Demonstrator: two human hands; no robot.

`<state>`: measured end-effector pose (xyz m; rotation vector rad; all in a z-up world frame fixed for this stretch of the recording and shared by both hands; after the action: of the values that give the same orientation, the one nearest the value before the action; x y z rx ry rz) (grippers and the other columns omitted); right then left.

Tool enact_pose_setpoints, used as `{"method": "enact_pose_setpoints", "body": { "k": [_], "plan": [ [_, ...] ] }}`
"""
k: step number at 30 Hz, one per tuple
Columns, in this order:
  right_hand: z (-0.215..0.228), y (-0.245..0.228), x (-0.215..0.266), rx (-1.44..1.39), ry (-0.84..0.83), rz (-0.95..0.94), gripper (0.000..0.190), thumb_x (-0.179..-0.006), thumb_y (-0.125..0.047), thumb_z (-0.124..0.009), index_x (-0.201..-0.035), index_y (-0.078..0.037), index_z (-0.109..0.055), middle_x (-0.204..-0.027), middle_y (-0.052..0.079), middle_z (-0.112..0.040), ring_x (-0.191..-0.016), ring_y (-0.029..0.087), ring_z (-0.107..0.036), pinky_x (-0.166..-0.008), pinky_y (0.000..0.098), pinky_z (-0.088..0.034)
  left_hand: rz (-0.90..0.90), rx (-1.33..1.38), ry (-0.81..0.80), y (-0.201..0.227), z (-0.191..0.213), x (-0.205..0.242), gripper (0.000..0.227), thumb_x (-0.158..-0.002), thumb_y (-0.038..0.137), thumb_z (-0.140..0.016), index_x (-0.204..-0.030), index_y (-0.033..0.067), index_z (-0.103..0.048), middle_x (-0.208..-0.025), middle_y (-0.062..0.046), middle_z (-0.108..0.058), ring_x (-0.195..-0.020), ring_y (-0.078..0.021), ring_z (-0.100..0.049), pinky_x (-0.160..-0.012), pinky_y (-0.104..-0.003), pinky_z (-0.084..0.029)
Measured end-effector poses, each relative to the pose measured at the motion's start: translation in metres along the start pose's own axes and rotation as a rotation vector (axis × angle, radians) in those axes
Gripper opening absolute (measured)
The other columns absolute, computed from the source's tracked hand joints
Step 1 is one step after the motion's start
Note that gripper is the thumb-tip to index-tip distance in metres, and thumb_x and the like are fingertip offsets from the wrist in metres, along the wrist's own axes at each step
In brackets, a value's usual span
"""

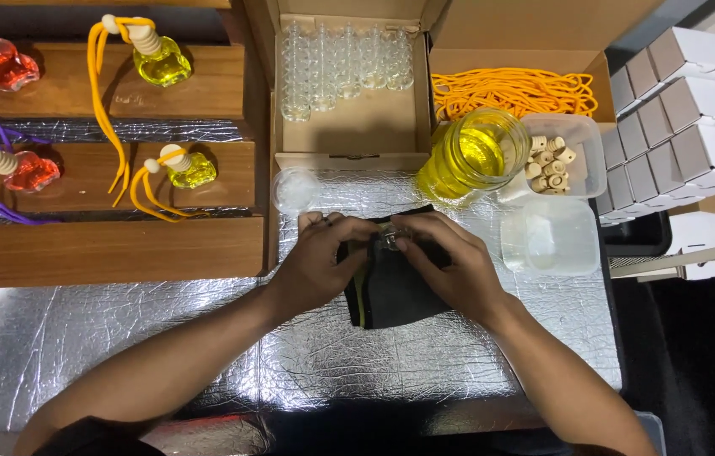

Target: The person places a small glass bottle filled with yellow liquid into a white cardboard box and closes it. They then pick up a small glass bottle, place it into a black drawstring pouch, and pull the drawstrings to close the pouch.

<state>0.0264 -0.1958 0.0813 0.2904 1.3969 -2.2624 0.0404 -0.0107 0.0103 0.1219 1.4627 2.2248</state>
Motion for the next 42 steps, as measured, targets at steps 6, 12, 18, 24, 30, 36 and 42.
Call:
{"method": "enact_pose_setpoints", "body": {
  "k": [6,12,18,24,30,36,42],
  "plan": [
    [0.003,-0.004,-0.002,0.000,0.009,0.028,0.030,-0.088,0.006,-0.072,-0.117,-0.003,-0.073,-0.103,0.012,-0.077,-0.094,0.030,-0.076,-0.081,0.0426,-0.060,-0.010,-0.032,0.067,0.002,0.003,0.002,0.015,-0.096,0.014,-0.067,-0.111,0.0143,-0.073,-0.087,-0.004,-0.077,-0.089,-0.0190,-0.068,-0.097,-0.039,-0.028],
    [0.003,-0.012,-0.006,-0.038,-0.052,0.062,0.028,-0.089,0.007,-0.070,-0.116,0.000,-0.074,-0.102,0.013,-0.077,-0.096,0.030,-0.076,-0.085,0.0433,-0.059,-0.041,-0.005,0.053,0.001,0.004,0.002,0.019,-0.098,0.012,-0.065,-0.115,0.0162,-0.073,-0.086,-0.001,-0.076,-0.089,-0.0155,-0.066,-0.099,-0.038,-0.026],
    [0.002,-0.008,-0.003,-0.023,-0.069,0.111,0.024,-0.089,0.010,-0.069,-0.112,0.005,-0.075,-0.099,0.017,-0.075,-0.094,0.034,-0.075,-0.084,0.0456,-0.059,-0.110,-0.016,0.038,-0.015,-0.009,0.002,0.018,-0.097,0.011,-0.068,-0.114,0.0146,-0.071,-0.087,-0.003,-0.072,-0.090,-0.0182,-0.064,-0.100,-0.040,-0.024],
    [-0.004,-0.002,0.001,-0.021,-0.088,0.090,0.027,-0.091,0.009,-0.067,-0.116,0.001,-0.075,-0.098,0.013,-0.074,-0.091,0.029,-0.074,-0.082,0.0412,-0.059,-0.082,-0.092,-0.027,-0.006,-0.007,0.001,0.024,-0.093,0.010,-0.068,-0.117,0.0144,-0.067,-0.090,-0.002,-0.070,-0.095,-0.0195,-0.060,-0.107,-0.043,-0.017],
    [-0.006,-0.010,-0.003,-0.054,-0.155,0.105,0.026,-0.094,0.007,-0.065,-0.119,0.003,-0.072,-0.108,0.018,-0.073,-0.096,0.034,-0.073,-0.083,0.0454,-0.059,-0.054,-0.077,-0.052,-0.008,-0.010,0.002,0.031,-0.092,0.003,-0.065,-0.122,0.0115,-0.064,-0.092,-0.006,-0.064,-0.098,-0.0231,-0.054,-0.107,-0.047,-0.016],
    [-0.012,-0.006,0.005,-0.055,-0.160,0.064,0.030,-0.097,0.004,-0.061,-0.125,-0.002,-0.072,-0.109,0.015,-0.070,-0.098,0.032,-0.072,-0.087,0.0460,-0.058,-0.063,-0.140,-0.111,-0.021,-0.017,0.007,0.027,-0.091,0.000,-0.059,-0.116,0.0098,-0.062,-0.092,-0.007,-0.063,-0.095,-0.0237,-0.057,-0.108,-0.048,-0.014],
    [-0.013,-0.001,0.004,-0.040,-0.145,0.071,0.030,-0.096,0.001,-0.064,-0.124,-0.002,-0.073,-0.106,0.012,-0.069,-0.099,0.028,-0.071,-0.091,0.0429,-0.057,-0.068,-0.179,-0.133,-0.018,-0.015,0.006,0.026,-0.090,0.000,-0.060,-0.114,0.0072,-0.061,-0.092,-0.008,-0.062,-0.095,-0.0247,-0.058,-0.106,-0.050,-0.015]
  ]
}}
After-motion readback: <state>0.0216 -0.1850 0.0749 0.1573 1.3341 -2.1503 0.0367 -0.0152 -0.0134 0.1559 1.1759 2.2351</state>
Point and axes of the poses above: each hand's wrist, its own x-axis away from the middle knuckle, its own z-axis out of the back of the hand, y = z × x, the point moved 4 cm from there along -x, towards the middle knuckle
